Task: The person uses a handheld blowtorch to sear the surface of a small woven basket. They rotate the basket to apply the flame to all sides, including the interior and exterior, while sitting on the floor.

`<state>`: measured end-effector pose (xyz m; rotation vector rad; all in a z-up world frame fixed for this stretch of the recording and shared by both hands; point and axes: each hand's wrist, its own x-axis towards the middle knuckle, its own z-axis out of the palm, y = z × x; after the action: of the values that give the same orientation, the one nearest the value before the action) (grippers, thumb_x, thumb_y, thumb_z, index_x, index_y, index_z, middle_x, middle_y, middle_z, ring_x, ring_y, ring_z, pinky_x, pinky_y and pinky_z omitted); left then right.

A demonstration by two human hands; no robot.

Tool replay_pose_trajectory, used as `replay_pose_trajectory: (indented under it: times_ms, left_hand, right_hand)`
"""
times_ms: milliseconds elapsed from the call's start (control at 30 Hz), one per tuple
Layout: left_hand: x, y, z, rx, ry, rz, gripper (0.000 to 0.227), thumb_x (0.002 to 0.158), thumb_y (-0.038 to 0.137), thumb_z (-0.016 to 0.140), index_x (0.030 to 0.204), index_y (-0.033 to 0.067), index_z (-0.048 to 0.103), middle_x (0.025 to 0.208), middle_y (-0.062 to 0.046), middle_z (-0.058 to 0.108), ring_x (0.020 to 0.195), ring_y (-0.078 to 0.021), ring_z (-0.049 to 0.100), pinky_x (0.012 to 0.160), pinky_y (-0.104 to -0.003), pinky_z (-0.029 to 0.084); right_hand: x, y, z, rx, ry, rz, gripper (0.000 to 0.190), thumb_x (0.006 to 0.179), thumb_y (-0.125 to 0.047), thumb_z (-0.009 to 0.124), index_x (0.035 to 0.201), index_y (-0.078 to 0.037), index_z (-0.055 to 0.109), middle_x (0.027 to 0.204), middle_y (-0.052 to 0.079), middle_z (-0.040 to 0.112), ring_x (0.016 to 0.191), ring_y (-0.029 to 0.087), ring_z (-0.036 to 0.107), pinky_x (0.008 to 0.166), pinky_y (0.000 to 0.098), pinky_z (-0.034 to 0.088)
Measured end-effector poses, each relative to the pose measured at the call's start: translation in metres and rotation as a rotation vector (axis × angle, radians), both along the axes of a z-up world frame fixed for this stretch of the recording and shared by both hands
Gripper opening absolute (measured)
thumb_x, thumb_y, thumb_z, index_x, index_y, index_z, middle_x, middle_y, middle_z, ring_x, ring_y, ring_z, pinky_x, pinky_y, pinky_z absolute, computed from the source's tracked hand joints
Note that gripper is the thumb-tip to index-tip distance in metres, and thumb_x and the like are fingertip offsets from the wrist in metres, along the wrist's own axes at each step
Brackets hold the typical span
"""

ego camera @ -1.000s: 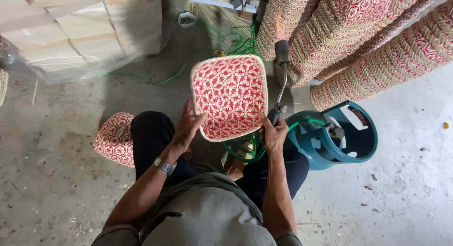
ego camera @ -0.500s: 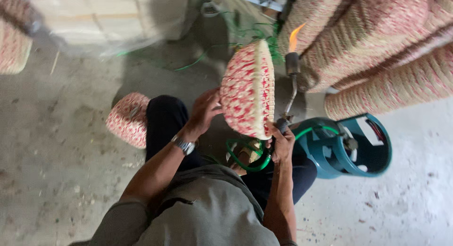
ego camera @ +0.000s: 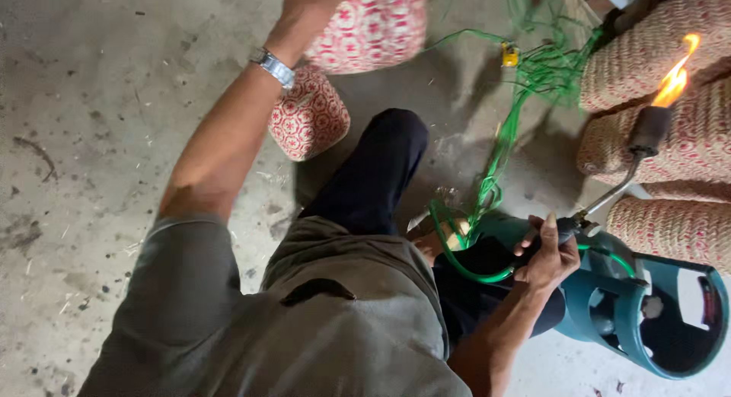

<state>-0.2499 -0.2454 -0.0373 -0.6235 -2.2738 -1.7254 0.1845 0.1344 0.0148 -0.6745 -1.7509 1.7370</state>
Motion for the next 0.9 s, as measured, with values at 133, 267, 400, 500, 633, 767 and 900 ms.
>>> replay_pose_trajectory:
  times_ms: [133,267,400,500,633,767,900]
  left_hand:
    - [0.015,-0.044,-0.065,-0.107,-0.141,0.112,0.023,0.098,0.016,0.07,0.115,0.0013,0.066,0.099,-0.013,0.075,0.076,-0.0191,0.077,0.072,-0.033,0.061]
    - [0.029,-0.06,-0.147,-0.425,-0.142,0.412,0.037,0.091,0.023,0.083,0.112,-0.0023,0.066,0.098,-0.021,0.073,0.091,-0.033,0.071,0.083,-0.043,0.058]
    - [0.045,-0.066,-0.227,-0.458,-0.288,0.493,0.039,0.085,0.016,0.078,0.111,-0.008,0.06,0.104,-0.028,0.067,0.099,-0.0403,0.066,0.088,-0.046,0.055]
    - [0.055,-0.063,-0.266,-0.465,-0.299,0.546,0.045,0.079,0.01,0.074,0.114,-0.0121,0.056,0.107,-0.033,0.064,0.102,-0.0461,0.062,0.09,-0.05,0.052]
    - [0.062,-0.053,-0.297,-0.475,-0.319,0.52,0.04,0.083,0.004,0.068,0.118,-0.009,0.055,0.11,-0.031,0.063,0.108,-0.0485,0.059,0.094,-0.056,0.048]
    - [0.068,-0.04,-0.314,-0.576,-0.218,0.494,0.048,0.082,0.008,0.073,0.122,-0.0082,0.052,0.109,-0.032,0.058,0.101,-0.0502,0.056,0.085,-0.058,0.048]
    - [0.078,-0.039,-0.308,-0.569,-0.161,0.435,0.055,0.084,0.01,0.074,0.13,-0.0044,0.049,0.118,-0.028,0.055,0.109,-0.046,0.056,0.094,-0.055,0.047]
  right_hand:
    - [-0.002,-0.016,0.008,0.041,-0.08,-0.017,0.029,0.108,-0.018,0.069,0.091,0.006,0.066,0.069,0.01,0.059,0.049,0.013,0.05,0.042,0.0249,0.039]
    - [-0.009,-0.02,0.013,0.028,-0.079,-0.019,0.025,0.108,-0.014,0.07,0.093,0.005,0.065,0.074,0.011,0.061,0.055,0.014,0.053,0.044,0.0259,0.041]
    - [-0.018,-0.024,0.015,0.015,-0.036,0.027,0.023,0.108,-0.011,0.069,0.093,0.005,0.063,0.077,0.012,0.063,0.057,0.015,0.054,0.046,0.0264,0.041]
    - [-0.022,-0.026,0.017,-0.006,-0.032,0.029,0.02,0.108,-0.009,0.068,0.095,0.004,0.063,0.081,0.014,0.065,0.057,0.015,0.054,0.047,0.0261,0.041]
    - [-0.029,-0.027,0.018,-0.003,-0.048,0.025,0.019,0.108,-0.009,0.068,0.095,0.005,0.064,0.081,0.013,0.065,0.057,0.015,0.054,0.047,0.0262,0.041]
    - [-0.036,-0.03,0.018,0.006,-0.095,-0.013,0.017,0.107,-0.01,0.07,0.097,0.004,0.064,0.081,0.012,0.064,0.057,0.014,0.054,0.046,0.0255,0.041]
    - [-0.038,-0.031,0.019,0.001,-0.11,-0.018,0.015,0.105,-0.01,0.07,0.099,0.003,0.065,0.082,0.011,0.066,0.057,0.013,0.055,0.046,0.0251,0.043]
